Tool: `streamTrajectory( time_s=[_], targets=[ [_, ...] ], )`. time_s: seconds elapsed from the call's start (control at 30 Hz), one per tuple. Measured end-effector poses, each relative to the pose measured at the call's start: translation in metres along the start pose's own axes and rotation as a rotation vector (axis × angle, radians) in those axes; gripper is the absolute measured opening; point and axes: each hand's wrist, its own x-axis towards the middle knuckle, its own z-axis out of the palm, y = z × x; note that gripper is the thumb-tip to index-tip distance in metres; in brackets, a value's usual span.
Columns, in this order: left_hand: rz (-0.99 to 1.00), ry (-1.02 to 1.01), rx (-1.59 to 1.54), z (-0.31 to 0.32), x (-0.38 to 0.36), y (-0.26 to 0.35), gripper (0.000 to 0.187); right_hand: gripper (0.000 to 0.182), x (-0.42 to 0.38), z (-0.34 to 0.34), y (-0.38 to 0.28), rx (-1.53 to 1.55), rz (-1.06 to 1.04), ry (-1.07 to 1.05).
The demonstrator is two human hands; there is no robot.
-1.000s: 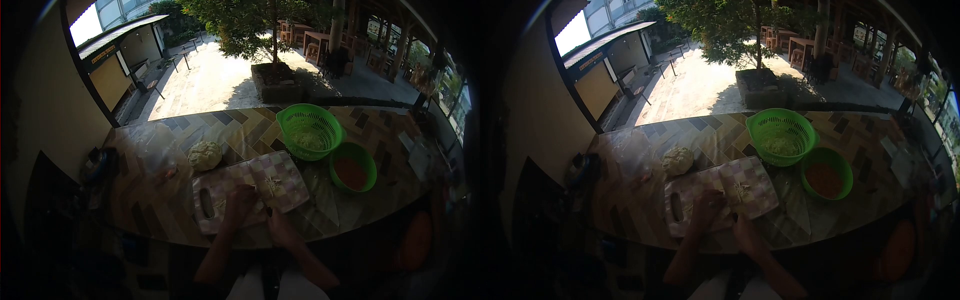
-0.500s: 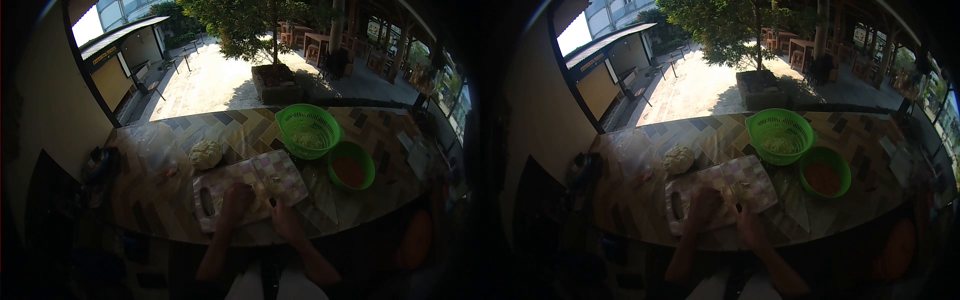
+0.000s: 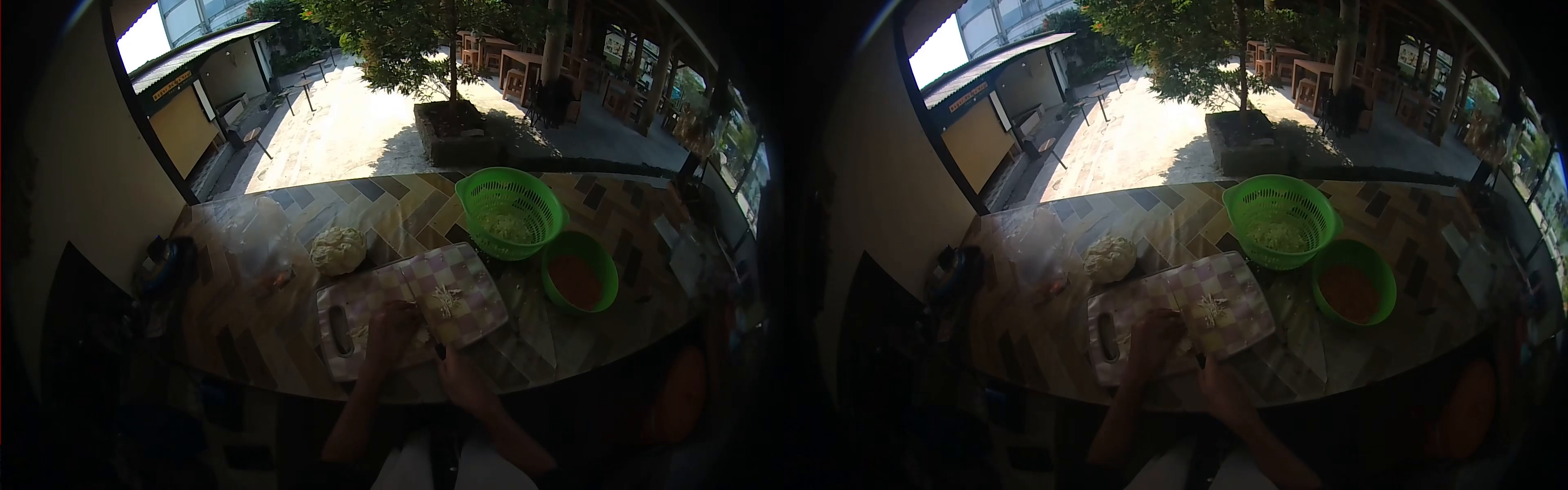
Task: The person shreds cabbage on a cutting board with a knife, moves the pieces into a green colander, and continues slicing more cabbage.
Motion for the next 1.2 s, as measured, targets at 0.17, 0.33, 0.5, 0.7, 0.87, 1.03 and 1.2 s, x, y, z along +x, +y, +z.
streamTrajectory(
  time_s=[0.17, 0.33, 0.5, 0.7, 0.87, 1.03, 1.2],
  targets=[
    [0.026, -0.024, -0.006, -0.003, 0.002, -0.003, 0.017, 0.028, 0.024, 0.008, 0.002, -0.015, 0.022, -0.023],
    [0.022, -0.009, 0.036, -0.003, -0.003, -0.007, 0.017, 0.03, 0.015, 0.007, -0.014, -0.179, 0.07, 0.024],
    [0.024, -0.002, 0.033, -0.001, -0.005, -0.006, 0.015, 0.028, 0.01, -0.005, -0.014, -0.083, 0.066, 0.09],
    [0.05, -0.01, 0.082, -0.001, -0.004, -0.008, 0.016, 0.029, 0.006, -0.004, -0.005, 0.078, 0.037, 0.041],
    [0.018, -0.004, 0.069, 0.0, -0.005, -0.008, 0.018, 0.03, 0.0, 0.004, 0.0, 0.086, 0.041, 0.024],
    [-0.011, -0.002, 0.043, -0.001, -0.005, -0.005, 0.017, 0.031, 0.0, 0.002, -0.002, -0.012, 0.056, -0.029],
    [0.015, -0.007, 0.059, -0.001, -0.005, -0.008, 0.018, 0.03, 0.005, 0.0, -0.027, -0.129, 0.165, -0.042]
  ],
)
